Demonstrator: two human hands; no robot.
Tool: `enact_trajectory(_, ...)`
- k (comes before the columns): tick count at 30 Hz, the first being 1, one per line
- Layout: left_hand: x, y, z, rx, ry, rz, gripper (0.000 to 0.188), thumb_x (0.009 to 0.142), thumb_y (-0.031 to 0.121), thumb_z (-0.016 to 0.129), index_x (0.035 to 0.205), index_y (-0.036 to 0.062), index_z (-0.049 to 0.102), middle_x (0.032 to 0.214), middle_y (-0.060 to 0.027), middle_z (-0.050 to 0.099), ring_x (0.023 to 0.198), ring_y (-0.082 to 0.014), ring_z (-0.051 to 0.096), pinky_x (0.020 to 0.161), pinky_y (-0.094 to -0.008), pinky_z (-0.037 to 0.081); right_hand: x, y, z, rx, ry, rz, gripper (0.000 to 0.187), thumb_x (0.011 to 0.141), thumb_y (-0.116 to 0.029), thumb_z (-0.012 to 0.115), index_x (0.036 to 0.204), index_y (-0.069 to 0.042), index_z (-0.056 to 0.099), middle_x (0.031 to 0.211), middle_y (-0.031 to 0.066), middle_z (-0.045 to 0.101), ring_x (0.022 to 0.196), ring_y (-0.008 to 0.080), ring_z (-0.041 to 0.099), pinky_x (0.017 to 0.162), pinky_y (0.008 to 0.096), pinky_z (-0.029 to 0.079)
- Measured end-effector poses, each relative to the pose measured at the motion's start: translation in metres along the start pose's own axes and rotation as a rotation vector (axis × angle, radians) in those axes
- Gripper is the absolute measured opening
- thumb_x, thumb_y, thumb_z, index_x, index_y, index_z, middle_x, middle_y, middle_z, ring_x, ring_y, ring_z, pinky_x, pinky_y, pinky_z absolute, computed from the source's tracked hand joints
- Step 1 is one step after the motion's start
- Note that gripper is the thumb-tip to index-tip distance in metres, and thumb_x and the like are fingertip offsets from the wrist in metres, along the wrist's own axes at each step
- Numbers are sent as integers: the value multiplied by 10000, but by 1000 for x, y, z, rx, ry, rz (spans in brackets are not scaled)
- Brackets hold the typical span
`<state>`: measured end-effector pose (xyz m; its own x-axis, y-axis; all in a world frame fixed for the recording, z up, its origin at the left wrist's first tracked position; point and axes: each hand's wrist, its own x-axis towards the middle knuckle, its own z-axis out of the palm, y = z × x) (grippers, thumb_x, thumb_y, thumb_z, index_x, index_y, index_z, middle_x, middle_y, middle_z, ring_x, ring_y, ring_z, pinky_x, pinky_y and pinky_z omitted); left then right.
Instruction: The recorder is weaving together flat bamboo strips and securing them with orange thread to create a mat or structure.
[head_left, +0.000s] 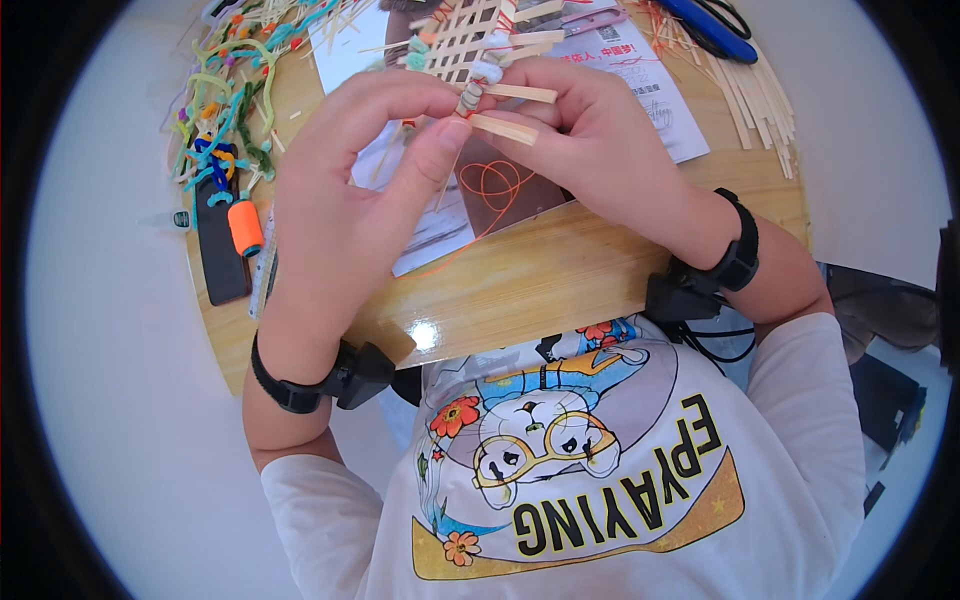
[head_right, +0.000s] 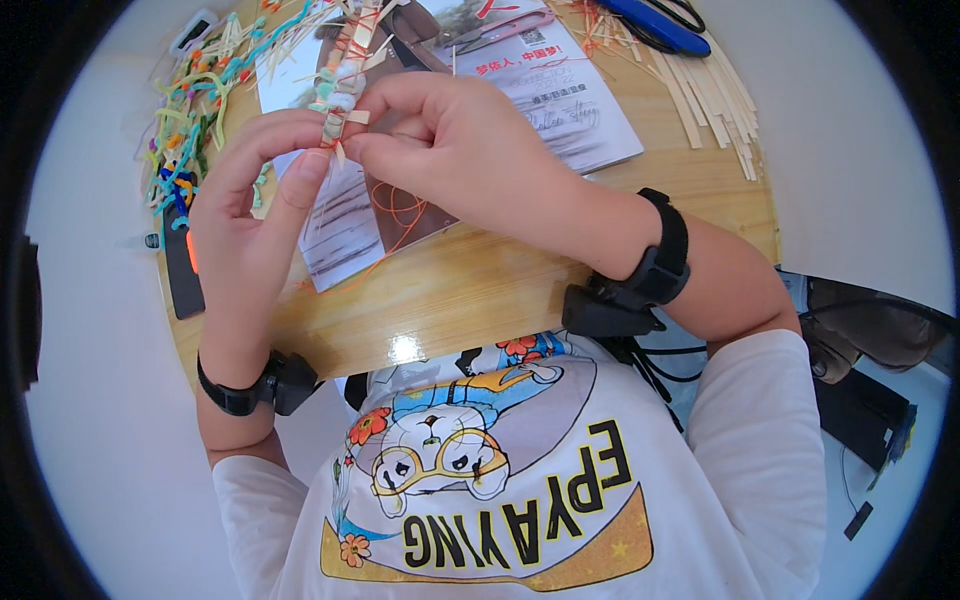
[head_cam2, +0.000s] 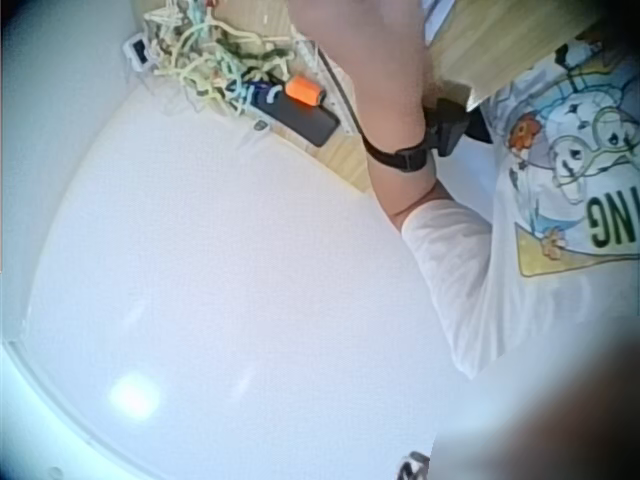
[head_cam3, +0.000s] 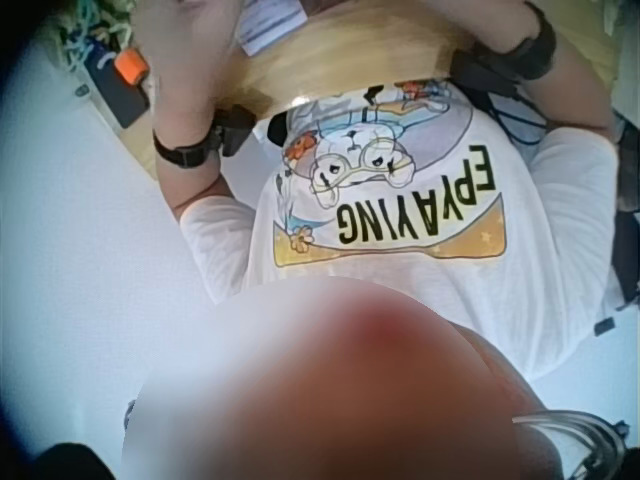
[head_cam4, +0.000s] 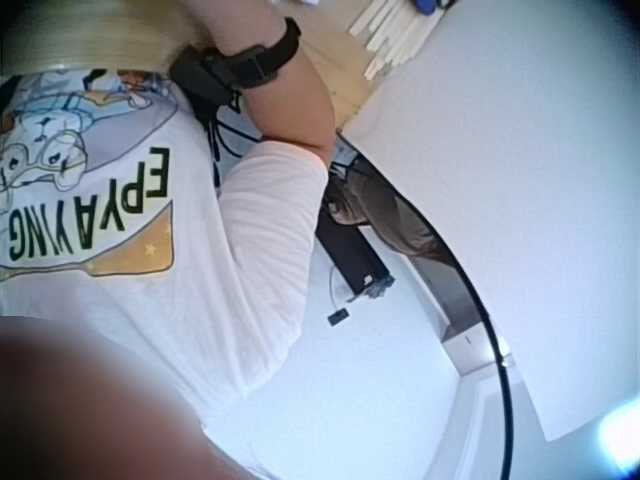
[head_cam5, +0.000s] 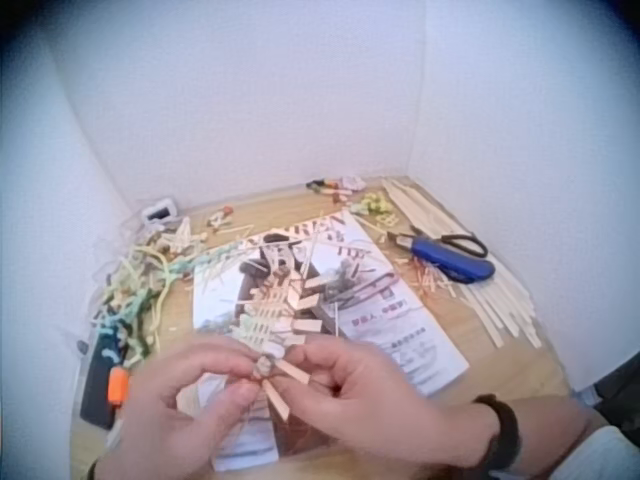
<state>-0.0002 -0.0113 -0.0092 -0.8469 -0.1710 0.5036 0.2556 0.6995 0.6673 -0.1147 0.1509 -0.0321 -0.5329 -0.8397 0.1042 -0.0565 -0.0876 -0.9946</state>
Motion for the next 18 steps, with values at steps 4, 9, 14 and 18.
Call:
enact_trajectory(4,2,-1,-4,-31,-90,-5,154,815,-12,720,955,-5,656,981,-64,667,943,-152,603,863,-268,451,3,1,-5,35,-56,25,141,936,-165,625,917,-25,628,606,-70,541,542,-9,430,494,196,336)
enact_trajectory(9,-3,-1,-2,75,-76,26,122,808,-10,729,907,-6,659,911,-56,667,863,-149,609,793,-266,469,6,-21,-8,-44,-30,164,184,923,-231,661,921,-48,643,634,-79,533,563,-12,430,501,189,330)
enact_trajectory(14,-1,-1,-2,395,3,170,129,771,-2,751,870,36,677,847,-47,668,806,-178,613,730,-274,481,9,-19,-28,221,-158,374,265,932,-195,660,1141,-34,636,694,-81,508,532,-17,367,446,177,237)
enact_trajectory(18,1,-3,-1,469,20,236,140,759,9,757,868,58,684,838,-41,670,808,-195,615,722,-289,484,12,-19,-36,17,-161,318,259,910,-292,670,957,-37,664,641,-63,545,512,8,435,458,171,312)
